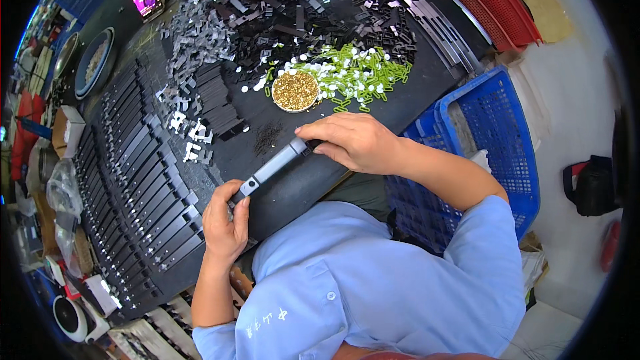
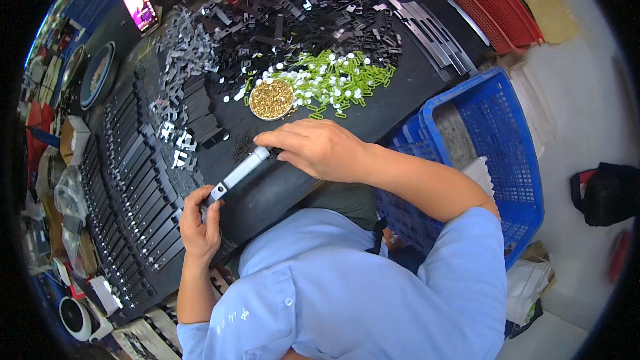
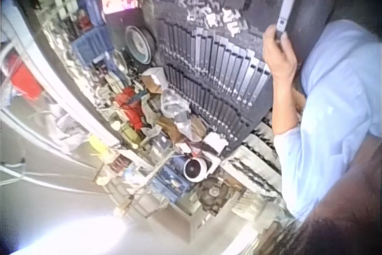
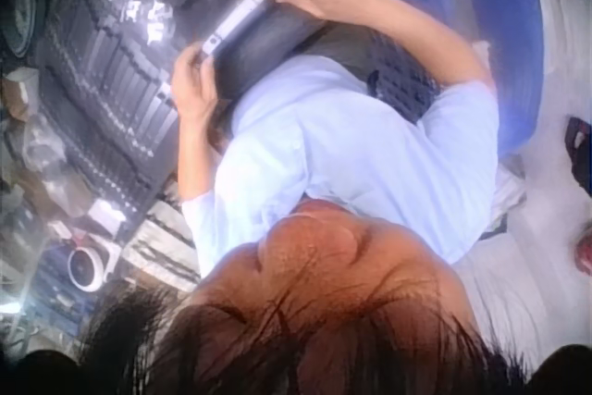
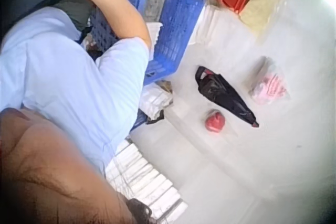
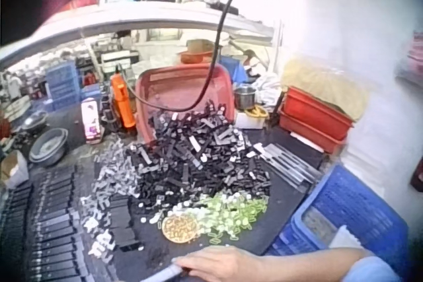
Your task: Manually assembling small metal and plastic components into larger latch or housing units.
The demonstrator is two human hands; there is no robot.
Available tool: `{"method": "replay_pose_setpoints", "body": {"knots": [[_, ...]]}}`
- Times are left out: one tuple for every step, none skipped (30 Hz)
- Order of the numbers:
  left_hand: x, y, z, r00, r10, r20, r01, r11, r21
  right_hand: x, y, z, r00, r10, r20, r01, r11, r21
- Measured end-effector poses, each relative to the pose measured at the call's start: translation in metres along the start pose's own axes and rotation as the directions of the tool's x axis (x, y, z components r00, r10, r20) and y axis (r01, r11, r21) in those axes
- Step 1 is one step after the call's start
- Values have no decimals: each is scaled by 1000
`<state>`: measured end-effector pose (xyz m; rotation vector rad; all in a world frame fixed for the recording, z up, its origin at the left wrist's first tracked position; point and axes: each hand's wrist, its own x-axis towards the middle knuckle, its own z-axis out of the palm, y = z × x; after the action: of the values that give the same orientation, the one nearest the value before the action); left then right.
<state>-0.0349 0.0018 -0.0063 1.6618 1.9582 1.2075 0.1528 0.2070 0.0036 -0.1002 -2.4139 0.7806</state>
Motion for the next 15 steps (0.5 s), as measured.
{"method": "replay_pose_setpoints", "body": {"knots": [[1, -1, -2, 999, -40, 15, 40, 998, -38, 1, -1, -1, 1000, -6, 14, 5, 1000, 14], [3, 1, -2, 999, -32, 19, 33, 999, -35, 1, -1, -3, 1000, -4, 6, 4, 1000, 11], [5, 2, -1, 1000, 31, 1, -31, 999, 29, 2, 0, -5, 1000, 11, 12, -11, 1000, 5], [7, 3, -1, 995, 96, -14, -94, 991, 93, 2, 0, -7, 999, 26, 18, -26, 1000, -2], [7, 4, -3, 996, 87, -26, -84, 991, 106, 3, -1, -8, 1000, 27, 11, -27, 1000, -4], [6, 3, -3, 995, 93, -24, -90, 990, 106, 3, -2, -8, 1000, 3, -3, -3, 999, 34], [4, 0, -3, 997, 43, -66, -38, 996, 75, 4, -3, -9, 1000, -19, -18, 20, 997, 71], [5, -2, -3, 994, -8, -106, 12, 999, 43, 4, -3, -9, 1000, -17, -23, 19, 998, 68], [6, 0, -3, 998, -5, -55, 5, 1000, 7, 4, -4, -9, 999, -16, -29, 18, 998, 60], [8, 2, -3, 999, -3, -50, 3, 1000, 7, 3, -5, -10, 999, -15, -34, 17, 998, 53], [10, 5, -2, 999, 21, -28, -21, 1000, 14, 3, -5, -11, 999, -11, -38, 13, 999, 52], [12, 5, -2, 999, 46, -5, -46, 999, 22, 4, -4, -13, 999, -22, -43, 24, 999, 39], [11, 2, -2, 999, 34, -16, -34, 999, 13, 5, -3, -14, 998, -33, -47, 35, 999, 26], [11, 1, -1, 999, 34, -11, -34, 999, 14, 5, -2, -15, 998, -30, -51, 31, 999, 27], [10, 0, -2, 1000, 26, -15, -26, 1000, 9, 5, -2, -16, 999, -21, -41, 23, 999, 47]]}}
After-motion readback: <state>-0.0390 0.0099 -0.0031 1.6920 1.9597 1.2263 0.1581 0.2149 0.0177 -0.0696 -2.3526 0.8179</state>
